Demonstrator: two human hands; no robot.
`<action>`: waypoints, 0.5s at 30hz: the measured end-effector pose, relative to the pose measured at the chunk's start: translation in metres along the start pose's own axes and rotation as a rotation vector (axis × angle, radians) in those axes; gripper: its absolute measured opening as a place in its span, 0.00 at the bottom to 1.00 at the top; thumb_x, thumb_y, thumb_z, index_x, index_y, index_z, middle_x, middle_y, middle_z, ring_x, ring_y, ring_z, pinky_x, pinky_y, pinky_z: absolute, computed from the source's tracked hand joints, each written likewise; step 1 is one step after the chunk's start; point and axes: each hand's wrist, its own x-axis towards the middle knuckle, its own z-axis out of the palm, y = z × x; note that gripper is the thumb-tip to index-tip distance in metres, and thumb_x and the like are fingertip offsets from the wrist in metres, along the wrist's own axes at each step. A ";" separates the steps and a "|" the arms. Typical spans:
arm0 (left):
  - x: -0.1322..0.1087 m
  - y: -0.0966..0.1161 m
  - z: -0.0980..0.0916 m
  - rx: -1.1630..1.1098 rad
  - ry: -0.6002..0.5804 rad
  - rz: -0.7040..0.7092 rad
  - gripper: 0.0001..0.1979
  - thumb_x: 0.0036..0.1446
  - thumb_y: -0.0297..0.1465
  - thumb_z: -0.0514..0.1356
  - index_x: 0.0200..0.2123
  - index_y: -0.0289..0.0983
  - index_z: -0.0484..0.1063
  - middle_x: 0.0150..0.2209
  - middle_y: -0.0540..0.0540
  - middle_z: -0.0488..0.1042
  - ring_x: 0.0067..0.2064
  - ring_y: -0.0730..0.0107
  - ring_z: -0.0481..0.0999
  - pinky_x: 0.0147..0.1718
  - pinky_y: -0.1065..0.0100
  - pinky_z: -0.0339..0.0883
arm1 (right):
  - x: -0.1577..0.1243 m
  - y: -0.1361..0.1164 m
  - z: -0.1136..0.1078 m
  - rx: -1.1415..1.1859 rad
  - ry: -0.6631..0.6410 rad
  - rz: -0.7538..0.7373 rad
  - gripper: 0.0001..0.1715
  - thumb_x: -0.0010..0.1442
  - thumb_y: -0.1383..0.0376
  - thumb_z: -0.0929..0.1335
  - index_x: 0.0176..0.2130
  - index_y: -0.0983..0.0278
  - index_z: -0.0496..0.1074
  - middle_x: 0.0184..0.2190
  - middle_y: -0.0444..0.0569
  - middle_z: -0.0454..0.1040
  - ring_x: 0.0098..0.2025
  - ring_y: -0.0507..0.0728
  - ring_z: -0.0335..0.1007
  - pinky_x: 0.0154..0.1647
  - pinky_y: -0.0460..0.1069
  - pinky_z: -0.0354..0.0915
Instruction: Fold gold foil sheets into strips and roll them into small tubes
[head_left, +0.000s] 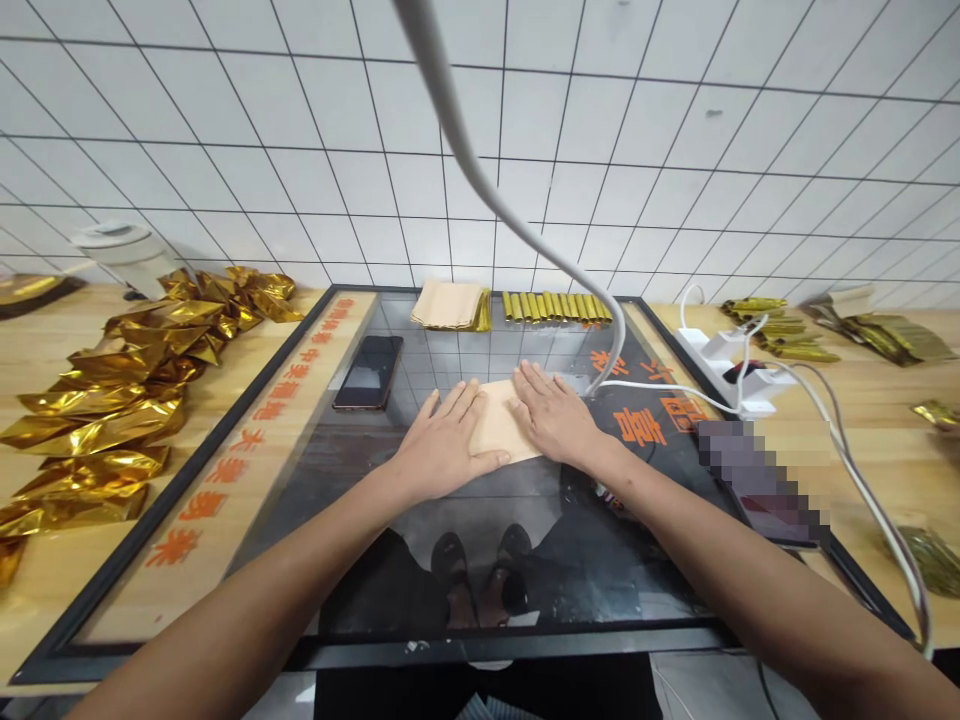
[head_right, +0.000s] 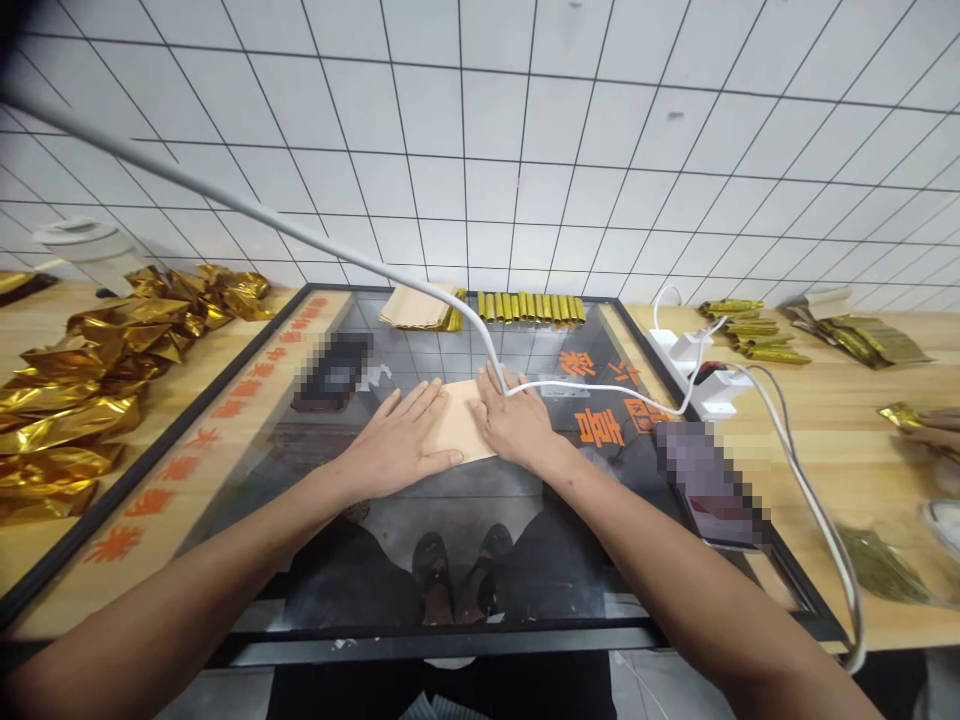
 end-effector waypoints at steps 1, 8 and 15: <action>0.000 0.000 0.000 -0.001 0.001 0.001 0.53 0.69 0.65 0.48 0.81 0.34 0.49 0.83 0.38 0.39 0.83 0.45 0.41 0.79 0.41 0.36 | -0.003 -0.003 -0.001 -0.006 0.014 0.001 0.42 0.80 0.53 0.52 0.79 0.77 0.53 0.81 0.64 0.46 0.83 0.70 0.43 0.81 0.69 0.43; 0.000 -0.002 -0.001 -0.014 -0.011 0.026 0.53 0.69 0.65 0.46 0.82 0.34 0.45 0.83 0.40 0.39 0.84 0.49 0.40 0.79 0.42 0.36 | -0.015 -0.029 0.006 0.133 -0.020 -0.176 0.43 0.81 0.49 0.49 0.80 0.72 0.51 0.81 0.60 0.48 0.83 0.63 0.42 0.82 0.63 0.46; 0.000 -0.002 -0.004 -0.004 -0.040 0.002 0.55 0.67 0.67 0.47 0.82 0.33 0.47 0.83 0.39 0.38 0.84 0.48 0.40 0.79 0.43 0.35 | -0.001 -0.007 0.006 -0.021 -0.035 -0.092 0.42 0.81 0.51 0.50 0.80 0.72 0.53 0.82 0.60 0.47 0.83 0.64 0.42 0.82 0.64 0.44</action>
